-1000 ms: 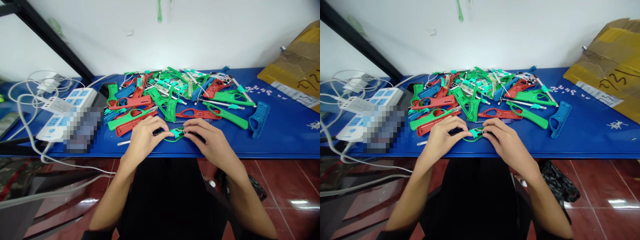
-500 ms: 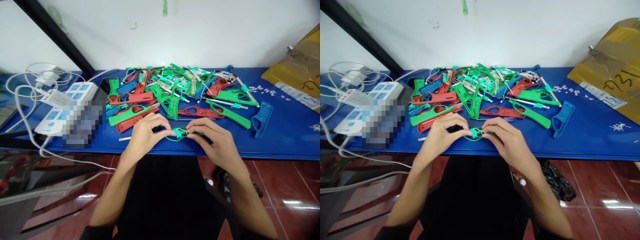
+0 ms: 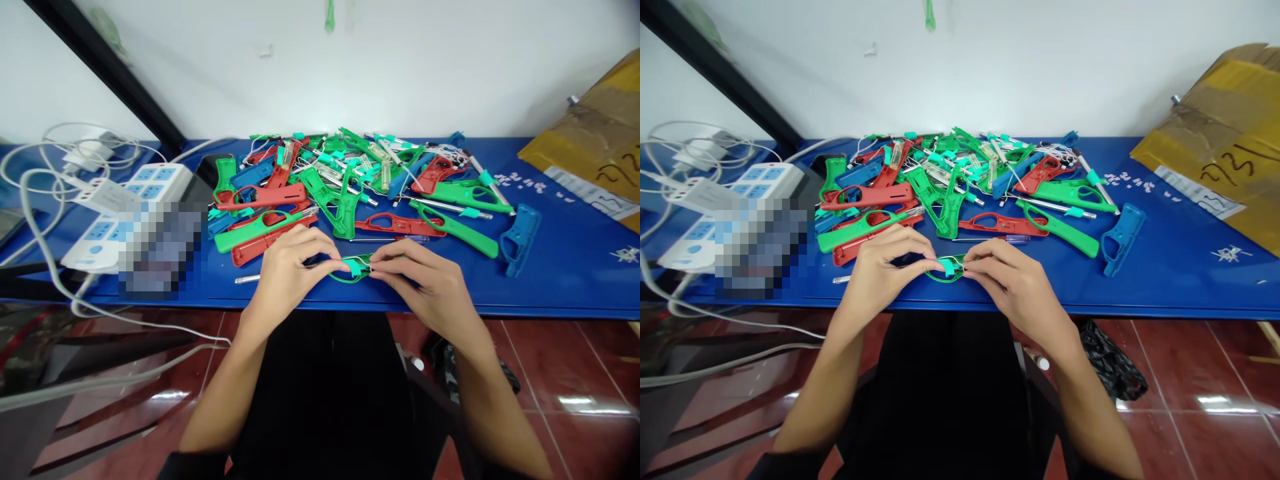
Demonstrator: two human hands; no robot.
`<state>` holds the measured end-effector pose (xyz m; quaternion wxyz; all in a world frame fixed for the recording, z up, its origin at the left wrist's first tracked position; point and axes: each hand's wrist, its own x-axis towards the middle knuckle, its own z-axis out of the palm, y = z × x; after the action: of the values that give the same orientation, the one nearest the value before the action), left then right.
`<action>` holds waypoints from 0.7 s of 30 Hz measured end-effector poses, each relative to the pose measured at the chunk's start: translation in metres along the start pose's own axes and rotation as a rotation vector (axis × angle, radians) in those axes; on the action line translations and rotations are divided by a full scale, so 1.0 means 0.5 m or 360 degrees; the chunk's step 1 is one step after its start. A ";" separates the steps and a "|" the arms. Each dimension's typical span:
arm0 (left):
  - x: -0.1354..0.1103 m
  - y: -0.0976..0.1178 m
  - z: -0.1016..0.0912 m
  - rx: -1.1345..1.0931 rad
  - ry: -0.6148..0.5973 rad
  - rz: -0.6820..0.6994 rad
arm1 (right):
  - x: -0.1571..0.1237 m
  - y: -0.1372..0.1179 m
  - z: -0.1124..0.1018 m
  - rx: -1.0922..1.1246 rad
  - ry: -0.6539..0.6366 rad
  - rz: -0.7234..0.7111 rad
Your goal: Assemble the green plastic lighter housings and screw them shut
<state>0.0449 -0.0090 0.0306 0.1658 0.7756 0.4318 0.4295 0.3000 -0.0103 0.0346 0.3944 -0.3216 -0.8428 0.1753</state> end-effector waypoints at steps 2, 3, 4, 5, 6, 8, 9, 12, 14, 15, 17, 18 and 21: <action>-0.001 -0.003 0.001 0.0041 0.0023 0.0026 | -0.001 0.001 0.002 -0.0056 -0.0012 -0.0003; -0.001 -0.004 0.002 0.0065 0.0036 0.0046 | -0.001 0.002 0.003 -0.0092 -0.0026 -0.0001; -0.002 -0.006 0.003 0.0093 0.0050 0.0071 | -0.001 0.003 0.004 -0.0130 -0.0041 0.0006; -0.002 -0.007 0.004 0.0126 0.0064 0.0100 | -0.001 0.005 0.005 -0.0163 -0.0052 0.0008; -0.001 -0.007 0.004 0.0167 0.0078 0.0130 | -0.002 0.006 0.006 -0.0190 -0.0058 0.0010; -0.001 -0.005 0.003 0.0261 0.0086 0.0171 | -0.002 0.008 0.007 -0.0222 -0.0054 0.0006; -0.001 -0.003 0.002 0.0307 0.0074 0.0178 | -0.002 0.009 0.008 -0.0229 -0.0048 -0.0003; -0.005 0.009 -0.004 0.0381 0.0024 0.0171 | -0.003 0.009 0.007 -0.0207 -0.0029 -0.0042; -0.010 0.016 -0.007 0.0384 0.0002 0.0162 | -0.004 0.007 0.006 -0.0165 -0.0012 -0.0063; -0.013 0.019 -0.007 0.0385 -0.0007 0.0156 | -0.005 0.006 0.005 -0.0144 -0.0008 -0.0068; -0.020 0.024 -0.005 0.0409 -0.0016 0.0141 | -0.006 0.004 0.003 -0.0115 -0.0023 -0.0066; -0.023 0.025 -0.004 0.0430 -0.0017 0.0135 | -0.007 0.004 0.003 -0.0109 -0.0041 -0.0060; -0.028 0.025 0.001 0.0481 -0.0022 0.0137 | -0.008 0.003 0.002 -0.0127 -0.0104 -0.0045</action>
<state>0.0482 -0.0275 0.0305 0.0317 0.8124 0.4567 0.3610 0.3018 -0.0118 0.0310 0.3559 -0.3192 -0.8661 0.1463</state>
